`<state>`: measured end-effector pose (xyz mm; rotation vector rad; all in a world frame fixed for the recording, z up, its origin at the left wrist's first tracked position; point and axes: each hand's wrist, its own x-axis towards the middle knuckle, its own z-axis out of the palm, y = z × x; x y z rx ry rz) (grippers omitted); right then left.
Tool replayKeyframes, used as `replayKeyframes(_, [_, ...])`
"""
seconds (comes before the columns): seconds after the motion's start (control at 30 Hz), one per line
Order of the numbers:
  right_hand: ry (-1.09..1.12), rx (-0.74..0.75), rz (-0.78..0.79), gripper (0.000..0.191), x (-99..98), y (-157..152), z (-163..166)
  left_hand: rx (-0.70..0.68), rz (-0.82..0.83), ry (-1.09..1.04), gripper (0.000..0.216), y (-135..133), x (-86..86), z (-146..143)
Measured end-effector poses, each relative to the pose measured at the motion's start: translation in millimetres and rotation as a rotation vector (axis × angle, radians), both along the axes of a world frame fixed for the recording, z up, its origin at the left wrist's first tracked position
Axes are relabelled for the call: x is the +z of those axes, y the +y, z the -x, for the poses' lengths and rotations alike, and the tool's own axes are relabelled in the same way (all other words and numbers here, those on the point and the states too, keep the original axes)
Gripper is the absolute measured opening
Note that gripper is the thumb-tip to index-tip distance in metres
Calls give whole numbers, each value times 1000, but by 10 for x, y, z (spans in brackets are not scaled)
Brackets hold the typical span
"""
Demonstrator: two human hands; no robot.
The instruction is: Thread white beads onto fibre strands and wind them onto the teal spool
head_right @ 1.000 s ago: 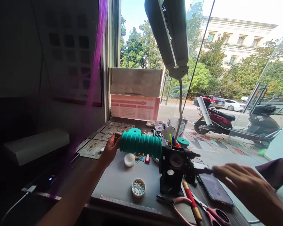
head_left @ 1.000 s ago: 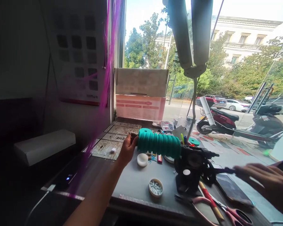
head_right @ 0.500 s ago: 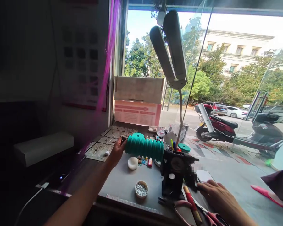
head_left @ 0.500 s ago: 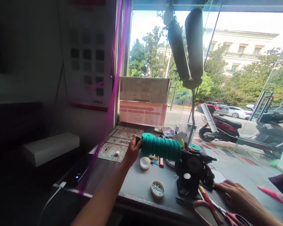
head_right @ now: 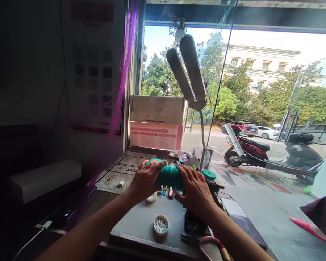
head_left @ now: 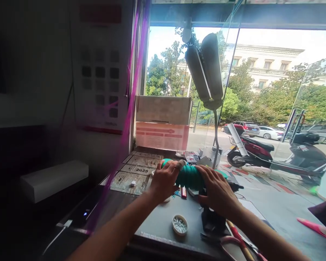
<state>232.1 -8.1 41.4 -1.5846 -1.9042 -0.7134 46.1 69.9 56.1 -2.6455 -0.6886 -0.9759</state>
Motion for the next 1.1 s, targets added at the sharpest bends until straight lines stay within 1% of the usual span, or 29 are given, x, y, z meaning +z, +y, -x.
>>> replayKeyframes(0.07, [-1,-2,-20,62,-55,96,51,-17,26,16,82,66,49,-10])
replayKeyframes(0.13, [8,-6,-36,60,-77,147,18,-64,34,45,84,144,99,4])
replayKeyframes(0.23, [4,-9,-33,60,-51,176,-37,-127,9,82,84,233,149,11])
replayKeyframes(0.33, [-1,-3,4,57,2,185,-43,-156,0,91,85,261,165,-5])
replayKeyframes(0.43, [0,2,36,56,39,180,-35,-130,3,107,87,242,161,-15])
replayKeyframes(0.57, [31,25,13,54,45,171,-42,-111,-19,99,88,211,133,-25])
replayKeyframes(0.73, [57,46,12,53,47,170,-44,-118,-17,87,76,216,136,-72])
replayKeyframes(0.87, [74,37,16,55,59,175,-48,-80,33,83,65,205,187,-67])
replayKeyframes(0.9, [82,40,26,56,60,179,-59,-76,45,89,67,191,194,-63])
replayKeyframes(0.97, [105,62,71,64,61,189,-98,-77,35,110,79,142,187,-74])
replayKeyframes(1.03, [137,99,130,72,66,201,-161,-86,-19,128,94,67,143,-135])
replayKeyframes(1.1, [165,154,176,72,90,214,-229,-104,-87,135,98,-14,70,-249])
